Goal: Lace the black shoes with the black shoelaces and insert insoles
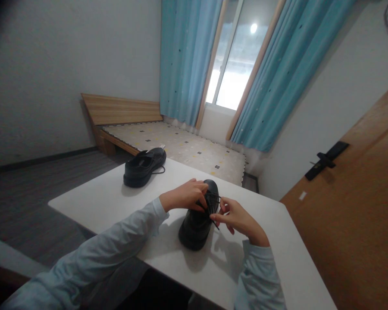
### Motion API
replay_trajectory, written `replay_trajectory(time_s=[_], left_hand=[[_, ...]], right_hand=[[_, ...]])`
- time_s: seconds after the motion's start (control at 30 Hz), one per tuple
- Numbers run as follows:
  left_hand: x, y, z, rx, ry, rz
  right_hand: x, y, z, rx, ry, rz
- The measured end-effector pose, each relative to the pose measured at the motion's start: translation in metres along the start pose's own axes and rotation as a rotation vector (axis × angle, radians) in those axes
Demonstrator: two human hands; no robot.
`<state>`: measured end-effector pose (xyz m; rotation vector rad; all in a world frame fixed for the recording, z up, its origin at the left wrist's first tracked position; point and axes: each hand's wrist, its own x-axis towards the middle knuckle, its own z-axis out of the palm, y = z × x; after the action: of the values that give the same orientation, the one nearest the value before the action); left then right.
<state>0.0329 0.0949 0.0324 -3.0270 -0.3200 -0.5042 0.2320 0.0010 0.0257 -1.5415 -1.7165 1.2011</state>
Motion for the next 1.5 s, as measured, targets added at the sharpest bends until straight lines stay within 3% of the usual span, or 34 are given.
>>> replay_trajectory(time_s=[0.2,0.47,0.7,1.0,1.13,1.27,1.37,1.5], left_hand=[[0.003,0.008,0.003,0.111,-0.013,0.023],[0.006,0.017,0.009,0.149,0.005,-0.028],[0.007,0.020,0.010,0.176,0.022,-0.080],[0.005,0.016,0.011,0.111,0.032,-0.046],[0.004,0.007,0.006,-0.054,0.025,0.017],[0.002,-0.007,-0.003,-0.402,0.049,0.035],[-0.001,-0.018,-0.007,-0.603,0.148,-0.015],[-0.004,-0.026,-0.010,-0.799,0.196,-0.016]], right_hand=[[-0.001,-0.007,0.003,0.049,-0.091,-0.027],[-0.006,-0.014,0.002,0.123,-0.120,-0.083],[-0.008,-0.015,-0.001,0.140,-0.043,-0.142],[-0.010,-0.013,0.001,0.276,-0.062,-0.287],[-0.010,-0.007,-0.002,0.363,0.053,-0.493],[-0.011,-0.012,-0.002,0.436,0.220,-0.699],[-0.009,-0.018,0.001,0.472,0.310,-0.727],[-0.001,-0.018,0.009,0.554,0.322,-0.686]])
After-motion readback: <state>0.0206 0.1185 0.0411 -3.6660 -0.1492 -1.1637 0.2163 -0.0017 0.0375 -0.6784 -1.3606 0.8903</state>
